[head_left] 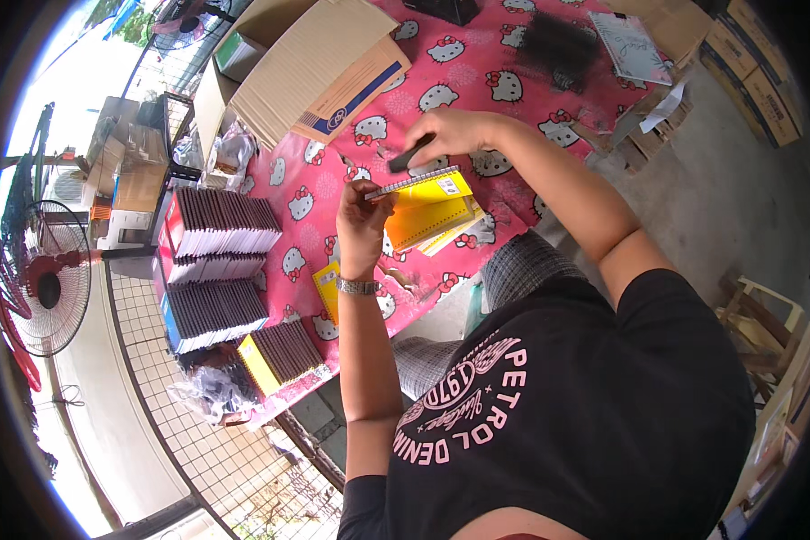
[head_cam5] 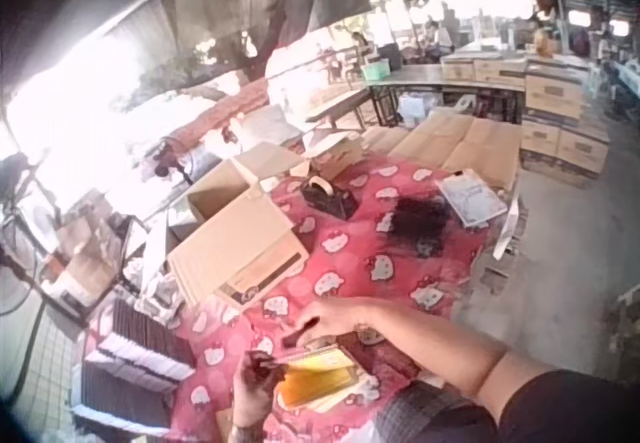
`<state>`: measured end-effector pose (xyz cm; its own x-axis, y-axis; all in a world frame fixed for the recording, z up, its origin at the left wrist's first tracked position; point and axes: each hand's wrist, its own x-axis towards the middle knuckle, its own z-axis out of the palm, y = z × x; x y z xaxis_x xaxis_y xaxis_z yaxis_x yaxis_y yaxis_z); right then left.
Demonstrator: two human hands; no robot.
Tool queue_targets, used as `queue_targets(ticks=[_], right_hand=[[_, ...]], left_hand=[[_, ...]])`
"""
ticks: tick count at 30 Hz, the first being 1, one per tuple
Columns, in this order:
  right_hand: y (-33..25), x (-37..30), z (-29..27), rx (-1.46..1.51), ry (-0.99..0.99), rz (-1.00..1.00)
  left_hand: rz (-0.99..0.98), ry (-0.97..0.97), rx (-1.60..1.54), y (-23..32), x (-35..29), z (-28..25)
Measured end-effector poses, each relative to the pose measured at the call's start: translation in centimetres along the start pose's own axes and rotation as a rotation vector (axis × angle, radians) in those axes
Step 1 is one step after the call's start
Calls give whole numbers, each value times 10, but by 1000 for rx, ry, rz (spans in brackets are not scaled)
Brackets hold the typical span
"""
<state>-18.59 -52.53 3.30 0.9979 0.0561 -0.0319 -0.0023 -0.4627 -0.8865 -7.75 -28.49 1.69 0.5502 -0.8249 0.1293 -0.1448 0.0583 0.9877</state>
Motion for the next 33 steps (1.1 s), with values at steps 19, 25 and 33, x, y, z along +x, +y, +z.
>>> queue_targets(ticks=[19, 25, 33], right_hand=[[60, -141, 73, -914, 893, 321], [92, -142, 64, -830, 919, 459], [115, -180, 96, -904, 769, 467]], left_hand=[[-38, 202, 389, -4, -8, 12], [177, 345, 493, 3, -13, 37], [131, 348, 435, 4, -17, 38]])
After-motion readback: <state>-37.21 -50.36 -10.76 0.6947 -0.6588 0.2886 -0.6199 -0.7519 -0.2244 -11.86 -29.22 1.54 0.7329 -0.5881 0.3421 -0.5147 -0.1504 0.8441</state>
